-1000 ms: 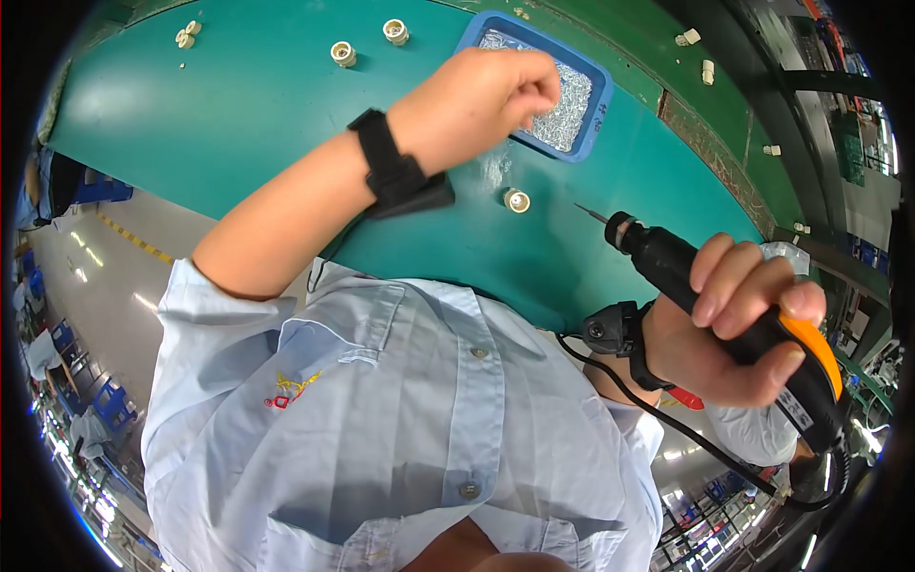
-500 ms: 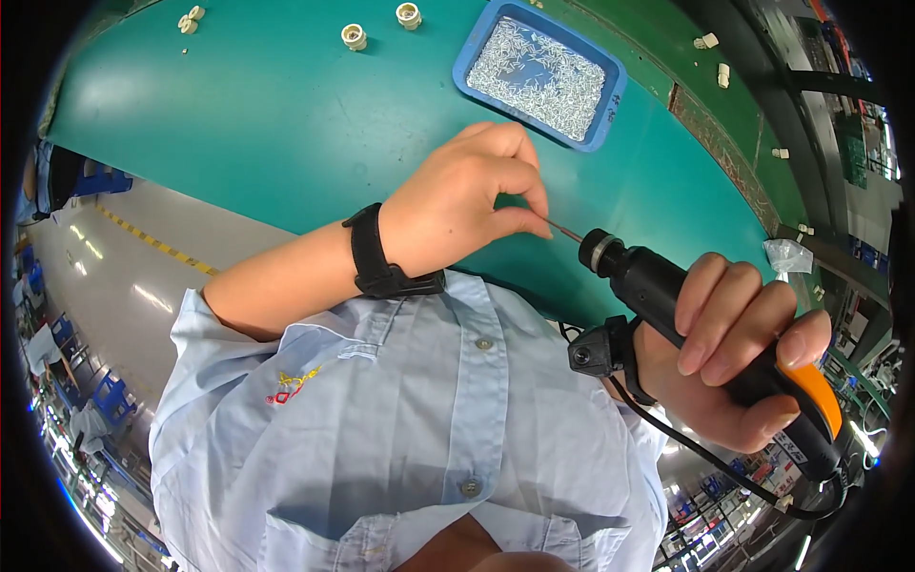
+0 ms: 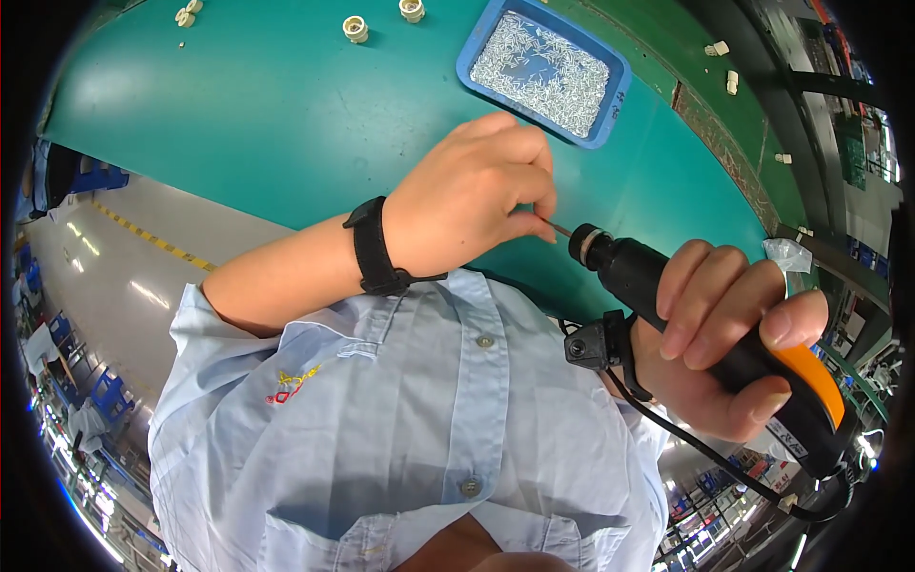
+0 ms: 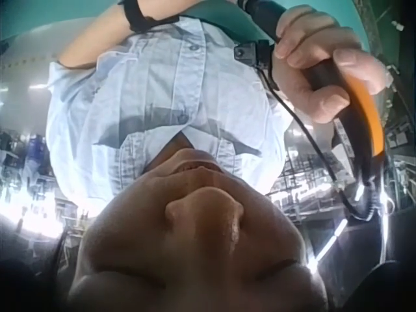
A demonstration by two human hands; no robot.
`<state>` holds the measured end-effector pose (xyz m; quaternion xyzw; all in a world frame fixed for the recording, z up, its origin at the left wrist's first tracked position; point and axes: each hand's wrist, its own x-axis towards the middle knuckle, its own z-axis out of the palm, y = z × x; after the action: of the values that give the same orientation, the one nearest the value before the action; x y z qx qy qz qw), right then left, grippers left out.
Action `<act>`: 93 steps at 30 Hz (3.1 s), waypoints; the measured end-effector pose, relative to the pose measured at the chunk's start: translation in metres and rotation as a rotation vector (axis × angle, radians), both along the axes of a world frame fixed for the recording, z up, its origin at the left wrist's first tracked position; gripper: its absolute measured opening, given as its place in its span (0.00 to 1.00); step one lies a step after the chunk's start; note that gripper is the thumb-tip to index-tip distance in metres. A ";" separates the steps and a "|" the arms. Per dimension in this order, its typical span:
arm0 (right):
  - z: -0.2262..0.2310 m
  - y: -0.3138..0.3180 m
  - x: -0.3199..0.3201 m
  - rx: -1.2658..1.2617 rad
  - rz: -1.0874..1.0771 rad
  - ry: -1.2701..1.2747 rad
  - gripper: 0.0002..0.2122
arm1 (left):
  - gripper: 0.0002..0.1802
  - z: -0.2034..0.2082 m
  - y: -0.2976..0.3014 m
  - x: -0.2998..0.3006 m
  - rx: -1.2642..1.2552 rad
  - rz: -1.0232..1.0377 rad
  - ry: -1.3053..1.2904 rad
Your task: The person picks up a plastic component from the table, retrieves a metal pin from a tray, and inserts the pin into the component. They then use a power screwdriver to drive the pin into the component before placing the finished piece back onto the table.
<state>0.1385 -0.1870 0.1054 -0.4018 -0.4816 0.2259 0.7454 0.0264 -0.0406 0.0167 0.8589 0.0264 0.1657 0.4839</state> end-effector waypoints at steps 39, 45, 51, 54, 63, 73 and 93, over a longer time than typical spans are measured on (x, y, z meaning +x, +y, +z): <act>-0.041 0.036 0.010 -0.182 -0.150 -0.105 0.14 | 0.13 -0.045 0.009 0.012 -0.187 -0.055 0.136; -0.042 0.043 0.007 -0.219 -0.176 -0.083 0.13 | 0.12 -0.044 0.011 0.014 -0.169 -0.057 0.163; -0.042 0.040 0.007 -0.216 -0.226 -0.034 0.14 | 0.12 -0.035 0.010 0.015 -0.069 -0.106 0.107; -0.024 0.021 0.016 0.017 -0.193 0.089 0.15 | 0.13 -0.013 0.018 0.028 0.076 -0.124 0.128; -0.013 -0.035 0.084 0.047 -0.642 0.110 0.09 | 0.11 0.031 0.110 0.207 0.635 0.161 0.241; -0.035 -0.058 0.110 -0.021 -0.805 0.169 0.05 | 0.34 0.000 0.118 0.315 0.692 0.063 0.115; -0.053 -0.057 0.091 -0.080 -0.763 0.185 0.06 | 0.07 0.125 0.048 0.116 0.521 0.063 0.121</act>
<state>0.2299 -0.2442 0.0526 -0.5585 -0.2196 -0.0135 0.7998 0.1423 0.0078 0.1420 0.9615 0.0387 0.1303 0.2389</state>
